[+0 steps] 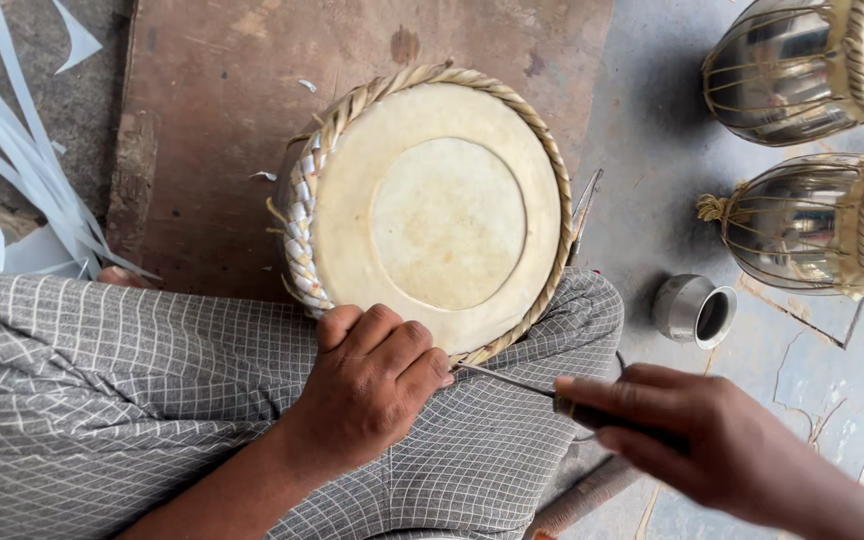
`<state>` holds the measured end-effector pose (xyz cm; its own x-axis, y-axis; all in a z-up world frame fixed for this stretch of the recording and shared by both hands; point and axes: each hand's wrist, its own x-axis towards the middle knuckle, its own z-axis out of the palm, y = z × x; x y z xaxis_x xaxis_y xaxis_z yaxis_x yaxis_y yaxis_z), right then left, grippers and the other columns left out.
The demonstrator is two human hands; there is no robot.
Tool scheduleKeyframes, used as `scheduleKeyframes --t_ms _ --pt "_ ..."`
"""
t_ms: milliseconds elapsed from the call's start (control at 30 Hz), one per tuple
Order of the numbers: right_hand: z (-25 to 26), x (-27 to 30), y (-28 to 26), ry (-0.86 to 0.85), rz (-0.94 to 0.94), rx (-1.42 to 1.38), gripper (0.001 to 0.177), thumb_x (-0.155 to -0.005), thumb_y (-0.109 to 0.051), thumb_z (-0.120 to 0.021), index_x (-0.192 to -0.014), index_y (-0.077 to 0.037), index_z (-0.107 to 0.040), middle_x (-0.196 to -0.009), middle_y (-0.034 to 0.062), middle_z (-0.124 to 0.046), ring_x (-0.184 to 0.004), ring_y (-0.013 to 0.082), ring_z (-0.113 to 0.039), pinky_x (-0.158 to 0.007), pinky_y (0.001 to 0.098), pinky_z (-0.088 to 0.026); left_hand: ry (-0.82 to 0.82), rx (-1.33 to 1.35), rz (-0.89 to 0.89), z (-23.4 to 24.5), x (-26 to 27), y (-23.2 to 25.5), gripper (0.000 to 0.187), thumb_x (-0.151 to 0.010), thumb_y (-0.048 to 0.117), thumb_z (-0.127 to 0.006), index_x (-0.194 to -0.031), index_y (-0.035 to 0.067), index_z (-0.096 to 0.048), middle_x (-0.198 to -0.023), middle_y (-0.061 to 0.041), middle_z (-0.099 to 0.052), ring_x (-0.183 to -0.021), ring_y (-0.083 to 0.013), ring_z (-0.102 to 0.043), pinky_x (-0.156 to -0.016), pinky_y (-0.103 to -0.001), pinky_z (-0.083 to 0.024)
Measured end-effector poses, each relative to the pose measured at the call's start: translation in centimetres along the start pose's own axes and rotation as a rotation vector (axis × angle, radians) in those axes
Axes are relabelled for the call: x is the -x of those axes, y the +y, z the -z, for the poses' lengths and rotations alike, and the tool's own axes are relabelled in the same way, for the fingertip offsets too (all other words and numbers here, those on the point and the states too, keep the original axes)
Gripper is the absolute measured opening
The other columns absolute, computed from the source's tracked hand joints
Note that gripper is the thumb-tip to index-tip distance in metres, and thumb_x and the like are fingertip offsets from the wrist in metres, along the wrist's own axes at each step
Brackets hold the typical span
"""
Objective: The person sits on the floor and uses a tool to weave white strips into the rim of a drum. They repeatedly pull the strips through the existing rope structure to secure the drumhead.
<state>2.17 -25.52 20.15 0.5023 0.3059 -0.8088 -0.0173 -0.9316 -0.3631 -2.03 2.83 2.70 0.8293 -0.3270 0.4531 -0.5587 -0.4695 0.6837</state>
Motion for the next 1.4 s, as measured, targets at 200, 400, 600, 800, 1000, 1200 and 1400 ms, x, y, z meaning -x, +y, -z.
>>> scheduleKeyframes --t_ms 200,400,600,800,1000,1200,1400 --pt "-10.7 0.9 3.7 0.397 0.304 -0.273 0.049 -0.095 -0.012 -0.069 -0.143 -0.006 -0.061 -0.105 0.0116 -0.076 -0.092 0.0235 -0.076 -0.078 0.0366 -0.058 0.02 -0.005 -0.005 0.0 -0.1 0.0 0.014 -0.088 0.025 -0.08 -0.091 0.014 -0.072 -0.089 0.004 -0.061 -0.091 -0.0148 -0.056 -0.09 -0.039 -0.034" --pt "-21.5 -2.6 4.7 0.817 0.217 -0.353 0.052 -0.1 -0.029 -0.066 -0.15 -0.018 -0.055 -0.103 0.0056 -0.071 -0.076 0.0082 -0.063 -0.066 0.022 -0.052 -0.015 -0.044 0.004 -0.3 -0.1 0.0 0.019 -0.083 0.026 -0.082 -0.092 0.014 -0.07 -0.089 0.003 -0.06 -0.091 -0.017 -0.056 -0.089 -0.04 -0.034" --pt "-26.1 -6.3 1.5 0.182 0.323 -1.941 0.06 -0.101 -0.037 -0.053 -0.156 -0.016 -0.038 -0.086 0.0119 -0.065 -0.046 0.0099 -0.051 -0.04 0.0235 -0.042 -0.001 -0.067 -0.012 -0.4 -1.0 0.6 0.023 -0.08 0.027 -0.084 -0.092 0.013 -0.069 -0.091 0.001 -0.061 -0.091 -0.0184 -0.056 -0.089 -0.043 -0.033" --pt "-26.3 -8.9 0.1 0.432 0.278 -1.69 0.065 -0.103 -0.041 -0.046 -0.158 -0.008 -0.038 -0.078 0.0122 -0.062 -0.043 0.0104 -0.048 -0.036 0.0238 -0.039 0.008 -0.073 0.07 -0.4 -2.0 0.3 0.022 -0.088 0.022 -0.078 -0.103 0.008 -0.071 -0.088 -0.001 -0.066 -0.082 -0.0189 -0.061 -0.081 -0.041 -0.036" --pt "-26.1 -9.4 -0.6 0.626 0.281 -1.283 0.057 -0.104 -0.038 -0.044 -0.152 -0.008 -0.043 -0.083 0.0119 -0.067 -0.051 0.012 -0.056 -0.045 0.0261 -0.048 0.005 -0.054 0.113 -2.0 -3.7 -0.2 0.013 -0.086 0.022 -0.079 -0.093 0.013 -0.072 -0.084 0.002 -0.068 -0.072 -0.0145 -0.064 -0.071 -0.039 -0.038" --pt "-20.0 -8.1 0.8 1.057 0.375 -0.71 0.039 -0.111 -0.034 -0.051 -0.111 -0.001 -0.072 -0.094 0.0073 -0.07 -0.08 0.0128 -0.065 -0.071 0.0246 -0.052 0.067 -0.119 -0.245 -2.0 -1.7 -0.7 0.01 -0.09 0.016 -0.077 -0.099 0.014 -0.072 -0.091 0.004 -0.063 -0.081 -0.0138 -0.064 -0.078 -0.036 -0.044" --pt "-15.9 -10.4 0.9 0.501 0.323 -1.21 0.02 -0.098 -0.018 -0.068 -0.098 0.001 -0.073 -0.077 0.0025 -0.067 -0.066 0.009 -0.056 -0.061 0.0239 -0.047 0.055 -0.237 -0.337 -1.2 -1.4 0.3 0.017 -0.088 0.015 -0.074 -0.104 0.011 -0.073 -0.096 0.002 -0.064 -0.086 -0.016 -0.065 -0.081 -0.036 -0.047"
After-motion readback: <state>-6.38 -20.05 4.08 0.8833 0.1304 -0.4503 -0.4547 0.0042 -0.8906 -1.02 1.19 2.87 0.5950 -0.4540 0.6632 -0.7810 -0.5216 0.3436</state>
